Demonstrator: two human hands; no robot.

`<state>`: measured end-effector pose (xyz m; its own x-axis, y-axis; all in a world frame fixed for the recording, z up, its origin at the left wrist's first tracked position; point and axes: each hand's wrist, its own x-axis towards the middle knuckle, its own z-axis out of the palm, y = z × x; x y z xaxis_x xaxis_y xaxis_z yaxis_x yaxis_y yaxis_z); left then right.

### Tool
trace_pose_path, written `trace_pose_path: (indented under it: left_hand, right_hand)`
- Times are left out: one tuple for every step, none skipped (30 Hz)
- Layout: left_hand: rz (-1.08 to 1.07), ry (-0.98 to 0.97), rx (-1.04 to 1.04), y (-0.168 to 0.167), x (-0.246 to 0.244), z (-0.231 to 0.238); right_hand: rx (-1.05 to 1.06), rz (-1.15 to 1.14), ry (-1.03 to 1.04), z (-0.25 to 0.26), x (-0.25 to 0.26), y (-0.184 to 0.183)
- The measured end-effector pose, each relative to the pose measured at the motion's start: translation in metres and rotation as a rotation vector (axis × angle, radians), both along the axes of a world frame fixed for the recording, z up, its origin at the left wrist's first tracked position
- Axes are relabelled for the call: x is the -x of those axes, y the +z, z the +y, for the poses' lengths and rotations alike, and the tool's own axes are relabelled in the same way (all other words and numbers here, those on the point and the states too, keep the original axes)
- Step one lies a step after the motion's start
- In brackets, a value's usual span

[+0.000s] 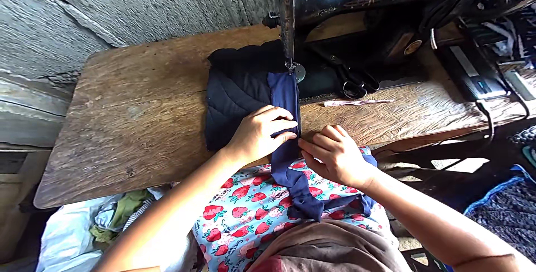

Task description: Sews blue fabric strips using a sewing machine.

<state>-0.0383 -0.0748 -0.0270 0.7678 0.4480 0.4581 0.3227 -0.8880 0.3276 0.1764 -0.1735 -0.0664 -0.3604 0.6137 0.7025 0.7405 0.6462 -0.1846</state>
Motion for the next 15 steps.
trace_pose_path:
  left_hand:
    - [-0.002, 0.002, -0.036, -0.002, 0.002, -0.002]
    - [0.000, 0.005, -0.074, -0.003, 0.003, -0.004]
    - [0.012, 0.011, -0.113, -0.003, 0.003, -0.007]
    - [0.038, 0.016, -0.149, -0.002, 0.004, -0.011]
    - [0.070, 0.019, -0.176, -0.001, 0.005, -0.015]
    - [0.092, 0.022, -0.200, 0.000, 0.005, -0.018]
    - [0.095, 0.025, -0.214, -0.001, 0.005, -0.019]
    - [0.070, 0.030, -0.219, -0.003, 0.005, -0.019]
    - [0.035, 0.041, -0.219, -0.005, 0.004, -0.020]
    - [0.013, 0.056, -0.222, -0.007, 0.003, -0.021]
    - [0.008, 0.070, -0.225, -0.008, 0.002, -0.022]
    - [0.012, 0.083, -0.226, -0.009, 0.001, -0.024]
    - [0.008, 0.096, -0.219, -0.010, 0.000, -0.026]
    - [-0.010, 0.110, -0.194, -0.010, 0.000, -0.027]
    - [-0.036, 0.125, -0.156, -0.010, -0.001, -0.028]
  right_hand:
    - [0.023, -0.007, 0.003, 0.001, 0.000, 0.003]
    - [0.042, -0.012, 0.011, 0.002, 0.000, 0.006]
    - [0.055, -0.018, 0.023, 0.004, 0.000, 0.009]
    - [0.062, -0.025, 0.038, 0.005, 0.000, 0.010]
    - [0.067, -0.030, 0.056, 0.007, 0.000, 0.011]
    - [0.076, -0.028, 0.075, 0.008, -0.001, 0.011]
    - [0.093, -0.016, 0.099, 0.010, -0.003, 0.012]
    - [0.119, 0.006, 0.125, 0.011, -0.005, 0.014]
    - [0.156, 0.035, 0.150, 0.013, -0.009, 0.017]
    - [0.191, 0.066, 0.169, 0.016, -0.015, 0.021]
    - [0.220, 0.093, 0.176, 0.019, -0.020, 0.026]
    - [0.236, 0.118, 0.174, 0.024, -0.026, 0.031]
    - [0.239, 0.131, 0.161, 0.031, -0.031, 0.034]
    - [0.244, 0.130, 0.145, 0.037, -0.035, 0.037]
    - [0.251, 0.124, 0.131, 0.044, -0.038, 0.040]
